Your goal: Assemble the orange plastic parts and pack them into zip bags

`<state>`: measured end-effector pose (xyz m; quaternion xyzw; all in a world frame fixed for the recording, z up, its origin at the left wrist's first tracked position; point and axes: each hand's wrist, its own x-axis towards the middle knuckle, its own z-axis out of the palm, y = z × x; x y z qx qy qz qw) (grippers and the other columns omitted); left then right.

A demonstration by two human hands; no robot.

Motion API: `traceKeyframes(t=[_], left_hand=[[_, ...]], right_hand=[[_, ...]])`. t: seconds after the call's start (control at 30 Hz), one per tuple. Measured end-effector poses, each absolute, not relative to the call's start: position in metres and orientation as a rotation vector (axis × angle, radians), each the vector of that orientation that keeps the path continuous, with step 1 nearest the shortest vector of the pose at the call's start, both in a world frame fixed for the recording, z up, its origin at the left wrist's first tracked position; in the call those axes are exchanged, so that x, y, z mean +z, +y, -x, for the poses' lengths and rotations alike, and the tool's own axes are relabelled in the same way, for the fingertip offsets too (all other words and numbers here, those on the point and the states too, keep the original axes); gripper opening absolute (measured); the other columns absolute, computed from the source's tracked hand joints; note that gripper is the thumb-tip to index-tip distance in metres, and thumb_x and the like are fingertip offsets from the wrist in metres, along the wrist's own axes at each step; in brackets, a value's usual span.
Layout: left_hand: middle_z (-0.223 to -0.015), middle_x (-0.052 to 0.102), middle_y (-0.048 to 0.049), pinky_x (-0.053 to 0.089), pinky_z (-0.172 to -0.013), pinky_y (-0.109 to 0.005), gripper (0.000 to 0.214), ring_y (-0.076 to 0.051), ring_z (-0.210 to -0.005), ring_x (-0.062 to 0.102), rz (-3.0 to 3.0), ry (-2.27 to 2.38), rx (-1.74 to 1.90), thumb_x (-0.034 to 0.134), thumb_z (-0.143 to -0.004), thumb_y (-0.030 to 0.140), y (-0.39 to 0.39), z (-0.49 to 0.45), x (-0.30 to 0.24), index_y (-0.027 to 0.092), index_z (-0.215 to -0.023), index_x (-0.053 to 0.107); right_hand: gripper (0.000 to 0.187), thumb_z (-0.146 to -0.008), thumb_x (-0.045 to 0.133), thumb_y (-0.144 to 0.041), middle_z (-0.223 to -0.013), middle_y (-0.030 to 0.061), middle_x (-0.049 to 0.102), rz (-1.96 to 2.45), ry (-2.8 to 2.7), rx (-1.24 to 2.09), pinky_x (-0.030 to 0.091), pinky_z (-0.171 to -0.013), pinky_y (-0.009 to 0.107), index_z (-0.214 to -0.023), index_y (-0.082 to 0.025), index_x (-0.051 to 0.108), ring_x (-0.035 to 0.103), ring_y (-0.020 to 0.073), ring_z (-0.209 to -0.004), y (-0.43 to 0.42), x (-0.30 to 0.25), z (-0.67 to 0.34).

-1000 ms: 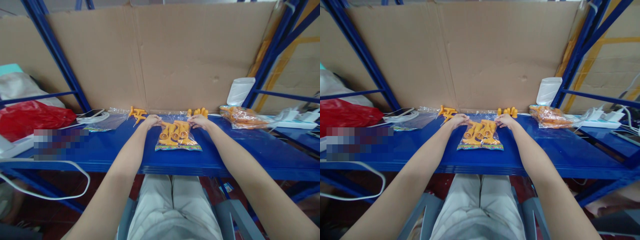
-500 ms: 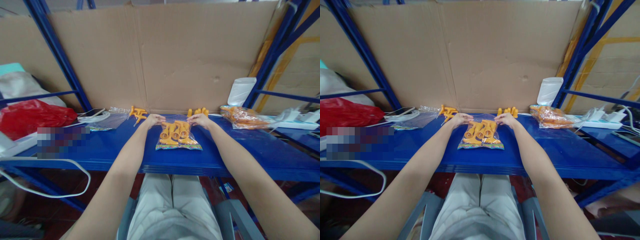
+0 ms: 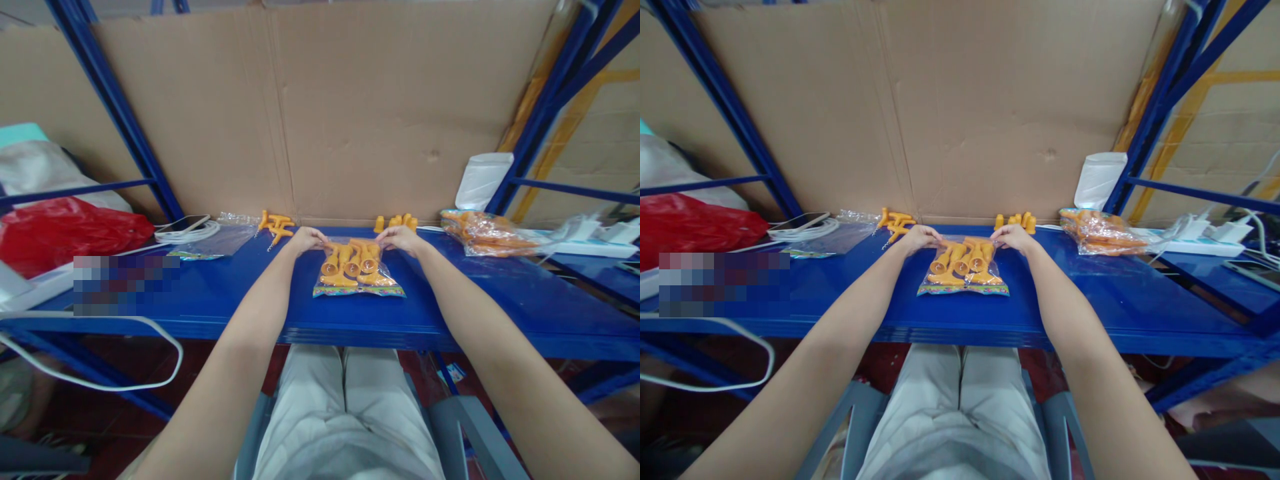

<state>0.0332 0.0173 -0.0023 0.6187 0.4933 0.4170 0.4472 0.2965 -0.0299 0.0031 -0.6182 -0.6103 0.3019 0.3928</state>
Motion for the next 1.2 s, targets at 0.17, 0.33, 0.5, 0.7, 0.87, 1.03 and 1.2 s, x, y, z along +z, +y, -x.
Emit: traceKeyframes(t=[0.17,0.33,0.5,0.7,0.87,1.03,1.2], left_hand=[[-0.068,0.072,-0.0037,0.059,-0.084,-0.035,0.025,-0.015,-0.07,0.071,-1.586,1.242,1.038,0.071,-0.063,-0.005,0.022,-0.037,-0.005,0.013,-0.05,0.06],[-0.054,0.065,0.0001,0.056,-0.075,-0.026,0.028,-0.009,-0.057,0.064,-1.726,1.286,1.017,0.055,-0.065,-0.01,0.025,-0.036,-0.005,0.013,-0.049,0.061],[-0.051,0.062,0.0022,0.052,-0.07,-0.022,0.033,-0.008,-0.055,0.058,-2.077,1.376,0.963,0.043,-0.06,-0.008,0.028,-0.035,-0.007,0.013,-0.051,0.066],[-0.063,0.068,-0.0006,0.049,-0.073,-0.022,0.033,-0.013,-0.071,0.064,-2.409,1.483,0.725,0.044,-0.061,-0.004,0.027,-0.038,-0.006,0.015,-0.06,0.071],[-0.083,0.073,-0.0032,0.048,-0.079,-0.026,0.025,-0.019,-0.089,0.066,-2.606,1.667,0.454,0.053,-0.066,0.004,0.018,-0.042,0.0,0.019,-0.07,0.072],[-0.11,0.073,-0.0065,0.046,-0.092,-0.036,0.027,-0.025,-0.11,0.061,-2.742,1.794,0.27,0.051,-0.078,0.011,0.004,-0.048,0.007,0.021,-0.087,0.075],[-0.123,0.068,-0.012,0.043,-0.099,-0.044,0.036,-0.029,-0.12,0.057,-2.781,1.869,0.15,0.045,-0.085,0.02,-0.005,-0.056,0.014,0.019,-0.106,0.073]], right_hand=[[0.012,-0.077,0.055,-0.01,-0.086,0.0088,0.074,1.586,-1.639,0.697,0.054,-0.078,0.042,-0.072,-0.016,0.063,0.071,0.0235,-0.087,-0.027,0.001,-0.297],[0.013,-0.073,0.051,-0.011,-0.079,0.009,0.073,1.58,-1.808,0.524,0.053,-0.078,0.045,-0.072,-0.016,0.063,0.069,0.0251,-0.082,-0.02,-0.001,-0.296],[0.021,-0.067,0.043,-0.005,-0.074,0.008,0.07,1.567,-2.025,0.267,0.05,-0.081,0.041,-0.068,-0.014,0.062,0.066,0.0216,-0.076,-0.017,-0.001,-0.296],[0.026,-0.073,0.04,0.0,-0.087,0.0119,0.071,1.651,-2.272,-0.092,0.045,-0.08,0.033,-0.077,-0.014,0.063,0.065,0.0237,-0.089,-0.025,0.004,-0.288],[0.035,-0.08,0.04,-0.001,-0.105,0.0195,0.071,1.839,-2.375,-0.246,0.045,-0.084,0.04,-0.1,-0.012,0.067,0.064,0.0328,-0.106,-0.038,0.013,-0.274],[0.044,-0.085,0.035,-0.002,-0.117,0.0218,0.068,1.906,-2.433,-0.339,0.044,-0.092,0.046,-0.115,-0.012,0.066,0.059,0.0351,-0.118,-0.05,0.021,-0.263],[0.047,-0.088,0.031,-0.003,-0.123,0.0238,0.065,1.943,-2.448,-0.403,0.041,-0.097,0.051,-0.116,-0.008,0.067,0.059,0.0358,-0.119,-0.057,0.026,-0.256]])
